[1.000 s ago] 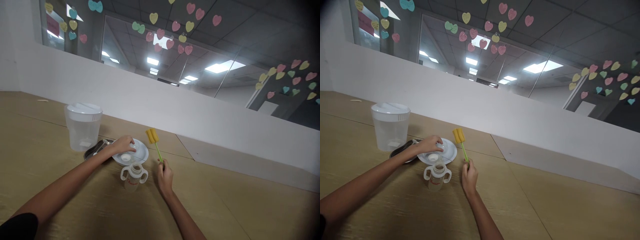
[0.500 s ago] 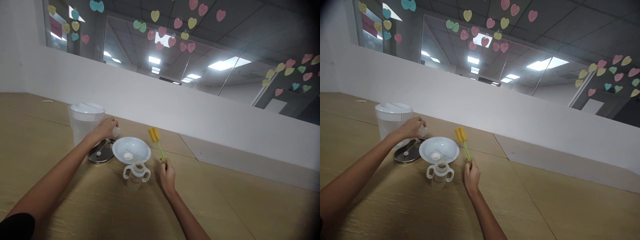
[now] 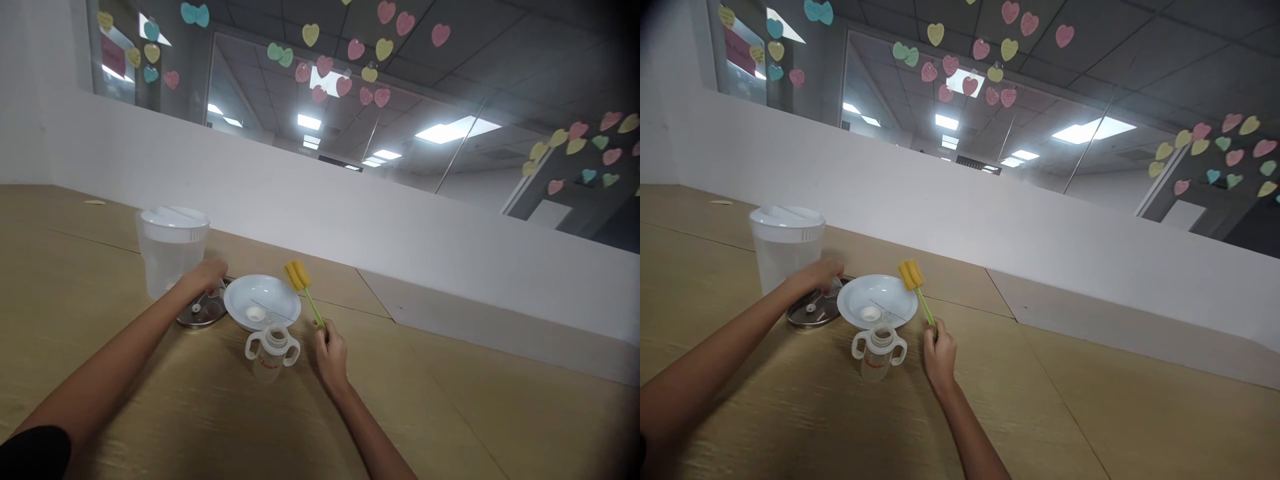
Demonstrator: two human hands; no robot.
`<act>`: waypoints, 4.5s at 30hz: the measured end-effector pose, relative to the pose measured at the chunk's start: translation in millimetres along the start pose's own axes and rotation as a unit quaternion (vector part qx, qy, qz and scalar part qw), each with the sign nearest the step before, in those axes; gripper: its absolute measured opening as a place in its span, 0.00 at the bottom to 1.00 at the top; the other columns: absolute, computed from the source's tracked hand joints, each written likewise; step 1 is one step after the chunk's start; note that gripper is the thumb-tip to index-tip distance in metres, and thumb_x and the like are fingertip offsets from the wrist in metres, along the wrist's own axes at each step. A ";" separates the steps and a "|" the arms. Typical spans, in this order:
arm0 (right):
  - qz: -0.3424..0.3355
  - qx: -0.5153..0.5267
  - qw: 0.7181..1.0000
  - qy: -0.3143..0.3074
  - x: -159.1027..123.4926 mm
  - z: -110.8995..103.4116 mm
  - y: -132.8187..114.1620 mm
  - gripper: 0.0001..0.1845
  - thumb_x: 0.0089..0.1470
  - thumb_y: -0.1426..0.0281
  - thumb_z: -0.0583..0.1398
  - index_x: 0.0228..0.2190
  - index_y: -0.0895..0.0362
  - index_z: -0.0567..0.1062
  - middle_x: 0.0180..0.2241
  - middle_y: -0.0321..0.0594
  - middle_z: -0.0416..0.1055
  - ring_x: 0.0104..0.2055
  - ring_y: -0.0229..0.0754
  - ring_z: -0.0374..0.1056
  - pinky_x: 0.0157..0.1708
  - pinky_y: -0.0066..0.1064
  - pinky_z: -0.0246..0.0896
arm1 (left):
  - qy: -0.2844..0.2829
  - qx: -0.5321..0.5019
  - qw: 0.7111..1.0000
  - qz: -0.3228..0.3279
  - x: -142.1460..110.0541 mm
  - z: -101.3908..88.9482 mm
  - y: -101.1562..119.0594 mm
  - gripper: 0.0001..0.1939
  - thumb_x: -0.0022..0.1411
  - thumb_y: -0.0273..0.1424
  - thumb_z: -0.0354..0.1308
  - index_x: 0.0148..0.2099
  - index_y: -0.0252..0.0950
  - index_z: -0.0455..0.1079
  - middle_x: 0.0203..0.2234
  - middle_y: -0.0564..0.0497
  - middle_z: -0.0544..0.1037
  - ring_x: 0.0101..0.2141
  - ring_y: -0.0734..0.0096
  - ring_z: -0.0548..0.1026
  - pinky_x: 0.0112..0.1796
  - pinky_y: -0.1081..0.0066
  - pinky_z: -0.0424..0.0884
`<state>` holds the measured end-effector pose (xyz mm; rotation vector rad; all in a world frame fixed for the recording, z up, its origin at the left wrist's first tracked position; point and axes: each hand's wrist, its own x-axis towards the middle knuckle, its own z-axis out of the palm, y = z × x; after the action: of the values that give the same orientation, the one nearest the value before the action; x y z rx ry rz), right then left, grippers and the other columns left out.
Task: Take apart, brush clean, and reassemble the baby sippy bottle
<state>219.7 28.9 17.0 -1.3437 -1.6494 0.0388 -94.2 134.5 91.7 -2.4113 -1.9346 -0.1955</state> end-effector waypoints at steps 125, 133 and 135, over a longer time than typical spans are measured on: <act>-0.132 -0.033 0.991 -0.007 -4.6 -7.4 -0.3 0.15 0.50 0.69 0.47 0.26 0.58 0.72 0.15 0.30 0.56 0.16 0.33 0.53 0.21 0.24 0.49 | 0.092 -0.495 0.840 0.202 -37.0 -46.1 77.6 0.22 0.54 0.42 0.56 0.49 0.36 0.63 0.36 0.50 0.72 0.37 0.69 0.71 0.38 0.68 0.69; -0.199 -0.101 0.973 0.051 0.9 -13.1 0.8 0.15 0.50 0.71 0.48 0.27 0.59 0.74 0.13 0.31 0.58 0.15 0.33 0.54 0.20 0.24 0.49 | 0.132 -0.591 0.767 0.210 -36.4 -51.0 79.0 0.22 0.48 0.35 0.63 0.44 0.35 0.62 0.39 0.49 0.70 0.39 0.68 0.72 0.41 0.66 0.69; -0.225 -0.102 0.967 0.056 -0.7 -12.0 -1.2 0.14 0.50 0.72 0.48 0.26 0.59 0.73 0.12 0.31 0.59 0.15 0.33 0.54 0.20 0.24 0.49 | 0.141 -0.609 0.752 0.209 -38.9 -51.6 79.8 0.22 0.49 0.35 0.62 0.45 0.36 0.60 0.40 0.49 0.70 0.39 0.69 0.72 0.40 0.67 0.70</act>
<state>226.8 21.8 23.6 -1.0663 -1.8611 -0.4771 -28.4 73.5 141.5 -2.9833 -1.0993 -2.2051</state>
